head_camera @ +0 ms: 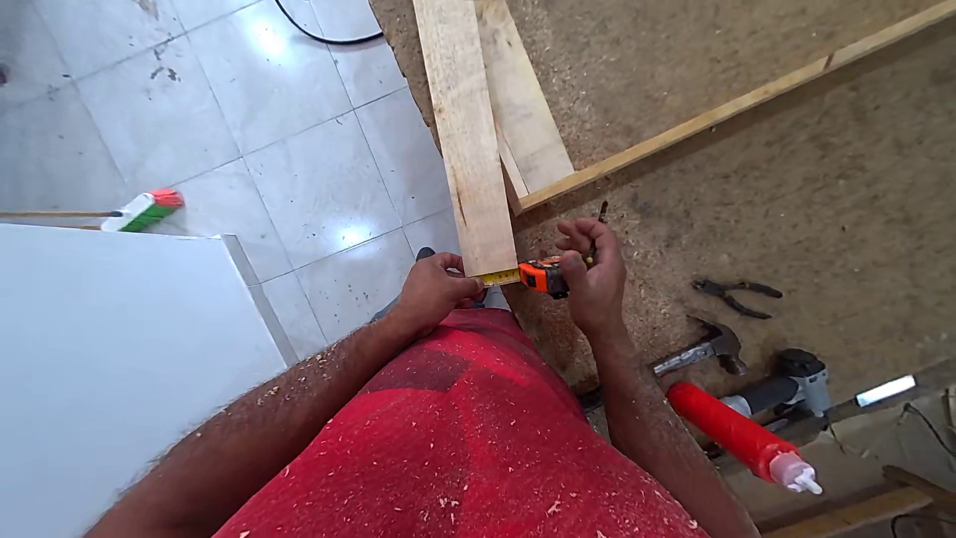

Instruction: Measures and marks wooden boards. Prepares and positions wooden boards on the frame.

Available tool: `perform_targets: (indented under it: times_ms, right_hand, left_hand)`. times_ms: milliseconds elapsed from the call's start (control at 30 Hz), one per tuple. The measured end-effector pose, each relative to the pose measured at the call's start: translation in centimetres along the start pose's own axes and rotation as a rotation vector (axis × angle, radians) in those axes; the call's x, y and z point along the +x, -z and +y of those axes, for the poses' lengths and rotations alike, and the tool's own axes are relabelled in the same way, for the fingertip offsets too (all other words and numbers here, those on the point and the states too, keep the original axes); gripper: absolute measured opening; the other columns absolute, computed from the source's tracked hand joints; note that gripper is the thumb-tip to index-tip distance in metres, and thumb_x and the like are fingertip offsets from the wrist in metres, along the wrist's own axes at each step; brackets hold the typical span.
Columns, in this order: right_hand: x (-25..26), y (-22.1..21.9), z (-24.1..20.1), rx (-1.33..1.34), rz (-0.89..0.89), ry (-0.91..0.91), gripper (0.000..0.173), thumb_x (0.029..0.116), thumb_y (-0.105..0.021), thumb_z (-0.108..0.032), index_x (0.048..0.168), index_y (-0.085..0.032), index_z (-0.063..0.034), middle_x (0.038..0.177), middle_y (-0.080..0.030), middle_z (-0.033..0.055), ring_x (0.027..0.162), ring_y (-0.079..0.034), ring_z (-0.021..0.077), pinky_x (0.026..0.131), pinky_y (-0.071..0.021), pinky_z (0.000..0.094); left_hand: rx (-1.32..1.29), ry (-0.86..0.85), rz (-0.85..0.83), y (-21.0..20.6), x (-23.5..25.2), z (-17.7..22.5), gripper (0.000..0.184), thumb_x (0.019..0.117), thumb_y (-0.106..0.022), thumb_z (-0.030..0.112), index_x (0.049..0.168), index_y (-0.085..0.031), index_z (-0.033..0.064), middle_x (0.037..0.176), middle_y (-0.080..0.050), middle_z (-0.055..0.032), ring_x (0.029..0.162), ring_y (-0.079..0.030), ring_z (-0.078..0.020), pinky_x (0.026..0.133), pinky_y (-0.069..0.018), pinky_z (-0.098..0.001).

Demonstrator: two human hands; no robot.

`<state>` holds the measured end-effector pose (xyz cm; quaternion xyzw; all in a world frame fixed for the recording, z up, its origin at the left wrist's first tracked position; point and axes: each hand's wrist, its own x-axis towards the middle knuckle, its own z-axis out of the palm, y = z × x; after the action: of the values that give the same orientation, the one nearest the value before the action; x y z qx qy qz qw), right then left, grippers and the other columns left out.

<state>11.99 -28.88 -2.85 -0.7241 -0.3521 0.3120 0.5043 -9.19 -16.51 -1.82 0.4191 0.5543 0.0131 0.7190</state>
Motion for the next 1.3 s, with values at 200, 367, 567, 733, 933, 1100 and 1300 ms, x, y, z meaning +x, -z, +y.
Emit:
perform_targets:
  times_ms: [200,367,567,733,933,1100,1300]
  right_hand:
    - [-0.5,-0.6,0.5,0.127,-0.042,-0.111,0.073,0.0961,-0.049,-0.07,0.125,-0.06,-0.0048,0.116,-0.075,0.0082,0.105,-0.072,0.0194,0.087,-0.061,0.0414]
    - [-0.2,-0.5,-0.5,0.034,-0.071,-0.193,0.054,0.0945,-0.06,-0.059,0.117,-0.064,-0.0096,0.102,-0.074,0.0035,0.093,-0.071,0.0143,0.079,-0.0607,0.0366]
    - [0.1,-0.4,-0.7,0.014,-0.078,-0.194,0.052,0.0963,-0.057,-0.056,0.116,-0.065,-0.0093,0.1,-0.074,0.0026,0.091,-0.071,0.0132,0.078,-0.0601,0.0354]
    - [-0.1,-0.5,-0.5,0.019,-0.078,-0.162,0.048,0.0966,-0.058,-0.054,0.115,-0.065,-0.0097,0.1,-0.074,0.0023,0.09,-0.07,0.0129,0.077,-0.0599,0.034]
    - [-0.3,-0.3,0.1,0.016,-0.108,-0.089,0.059,0.0923,-0.061,-0.061,0.119,-0.064,-0.0079,0.104,-0.074,0.0027,0.093,-0.071,0.0126,0.079,-0.061,0.0342]
    - [-0.6,-0.3,0.4,0.041,-0.117,-0.019,0.054,0.0938,-0.061,-0.054,0.119,-0.063,-0.0073,0.104,-0.073,0.0026,0.092,-0.07,0.0125,0.077,-0.0606,0.0335]
    - [-0.7,-0.4,0.5,0.032,-0.111,-0.008,0.056,0.0937,-0.06,-0.057,0.119,-0.063,-0.0078,0.105,-0.074,0.0024,0.092,-0.071,0.0124,0.076,-0.0611,0.0331]
  left_hand:
    - [0.004,-0.016,-0.012,0.0,-0.3,0.0,0.036,0.088,-0.078,0.003,0.119,-0.061,-0.0033,0.093,-0.076,-0.0179,0.081,-0.077,-0.0277,0.076,-0.0662,-0.0405]
    - [0.01,-0.001,0.003,-0.1,-0.5,0.3,0.04,0.0852,-0.08,0.001,0.119,-0.06,-0.0035,0.095,-0.076,-0.0183,0.082,-0.077,-0.0278,0.077,-0.0659,-0.0404]
    - [-0.003,0.002,0.009,-0.2,-0.5,0.3,0.038,0.0848,-0.08,-0.001,0.118,-0.061,-0.0031,0.094,-0.076,-0.018,0.082,-0.077,-0.0268,0.077,-0.0658,-0.0394]
    - [0.01,-0.002,0.012,-0.2,-0.4,0.2,0.039,0.0847,-0.08,-0.002,0.118,-0.06,-0.0025,0.095,-0.076,-0.0173,0.082,-0.077,-0.0264,0.077,-0.0658,-0.0386]
    - [0.086,-0.039,0.003,0.0,-0.2,0.0,0.04,0.0845,-0.082,0.0,0.118,-0.06,-0.0013,0.093,-0.077,-0.0146,0.081,-0.077,-0.0239,0.079,-0.0658,-0.0378]
    - [0.251,-0.078,-0.002,0.3,-0.1,-0.1,0.038,0.0851,-0.084,0.01,0.116,-0.063,0.0021,0.092,-0.078,-0.0088,0.082,-0.077,-0.0204,0.082,-0.0658,-0.0395]
    - [0.294,-0.073,0.0,0.4,-0.1,0.0,0.039,0.0846,-0.084,0.012,0.117,-0.064,0.0034,0.092,-0.078,-0.0073,0.081,-0.077,-0.0194,0.081,-0.0655,-0.0399]
